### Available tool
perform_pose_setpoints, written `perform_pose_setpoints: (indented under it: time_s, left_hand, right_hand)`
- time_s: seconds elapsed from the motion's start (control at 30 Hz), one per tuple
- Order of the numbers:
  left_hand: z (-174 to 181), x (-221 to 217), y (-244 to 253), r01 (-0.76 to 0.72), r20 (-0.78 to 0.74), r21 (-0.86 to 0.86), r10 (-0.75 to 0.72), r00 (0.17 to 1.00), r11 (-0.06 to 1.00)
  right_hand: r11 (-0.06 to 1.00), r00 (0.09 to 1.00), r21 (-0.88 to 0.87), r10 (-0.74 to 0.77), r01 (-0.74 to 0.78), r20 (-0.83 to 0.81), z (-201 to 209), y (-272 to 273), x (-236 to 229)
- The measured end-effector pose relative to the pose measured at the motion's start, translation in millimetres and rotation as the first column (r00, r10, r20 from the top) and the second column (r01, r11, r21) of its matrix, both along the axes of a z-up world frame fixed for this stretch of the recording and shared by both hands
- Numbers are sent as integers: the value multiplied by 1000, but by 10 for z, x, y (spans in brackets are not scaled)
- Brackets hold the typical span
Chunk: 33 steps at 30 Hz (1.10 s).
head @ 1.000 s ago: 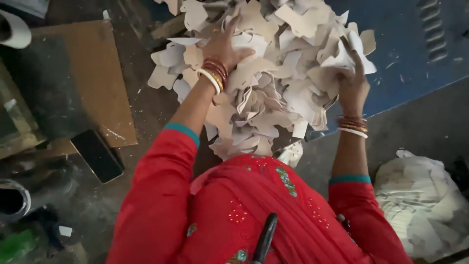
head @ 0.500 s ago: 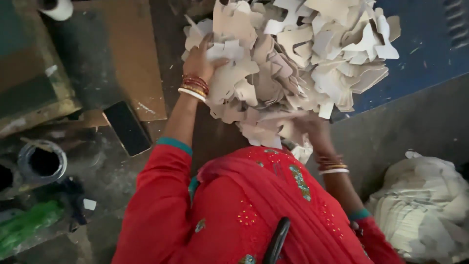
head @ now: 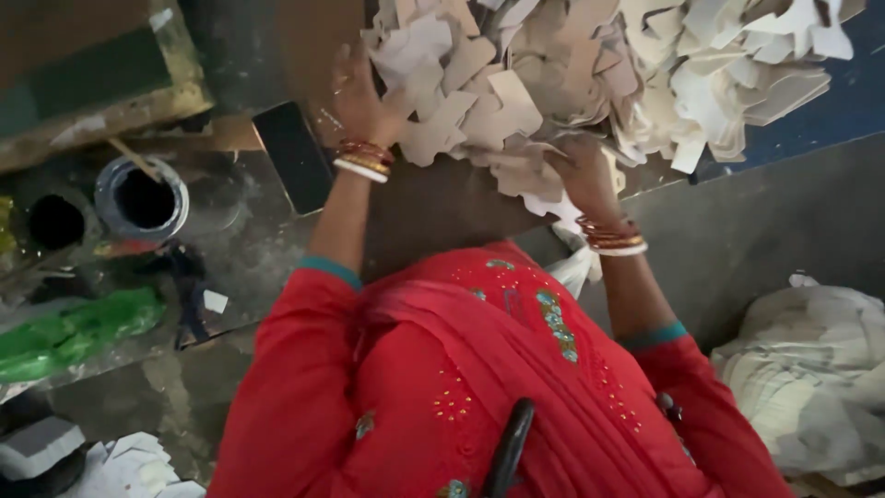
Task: The person sorts a large pile of white, irregularly shaped paper cutouts on a workbench. They repeatedly pick up handfuls of the cutouts, separate them, and stack them into a neat pile in their left hand while continuing to clear the main pile with their right hand.
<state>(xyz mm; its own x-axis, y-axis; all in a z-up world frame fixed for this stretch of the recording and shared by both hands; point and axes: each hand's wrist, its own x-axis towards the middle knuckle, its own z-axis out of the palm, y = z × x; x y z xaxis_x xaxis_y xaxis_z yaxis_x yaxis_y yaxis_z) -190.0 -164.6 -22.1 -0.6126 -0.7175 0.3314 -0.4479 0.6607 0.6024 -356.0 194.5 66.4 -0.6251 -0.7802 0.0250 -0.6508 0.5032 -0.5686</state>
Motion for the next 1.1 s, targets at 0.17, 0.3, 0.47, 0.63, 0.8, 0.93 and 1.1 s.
perform_pose_setpoints:
  time_s: [0.17,0.3,0.47,0.63,0.8,0.93,1.1]
  left_hand:
    - [230,890,235,31,-251,145,7,968,989]
    - [-246,1438,495,115,-267,379,-10,964,918]
    - [-270,1751,797,98,-258,654,100,961,750]
    - [-256,1869,845,85,-268,761,192,944,643]
    - [-289,1822,923,179,-324,830,194,926,529]
    - [-316,1757,993,201,-338,840,196,920,505]
    - [-316,1741,1101,315,-443,837,218,869,447]
  right_hand:
    - [899,577,-20,-264,438,773,608,-356,707]
    - [869,399,-34,-191,494,897,539,-681,1112]
    - [969,925,-79,-197,234,325,261,-905,1386]
    - [964,990,-229,-118,132,70,307,-1126,968]
    - [857,613,63,416,-512,-671,837,-1942,888]
    - [865,689,204,490,-458,-534,203,-1871,450]
    - [983,982,35,184,-183,-34,695,-1501,678]
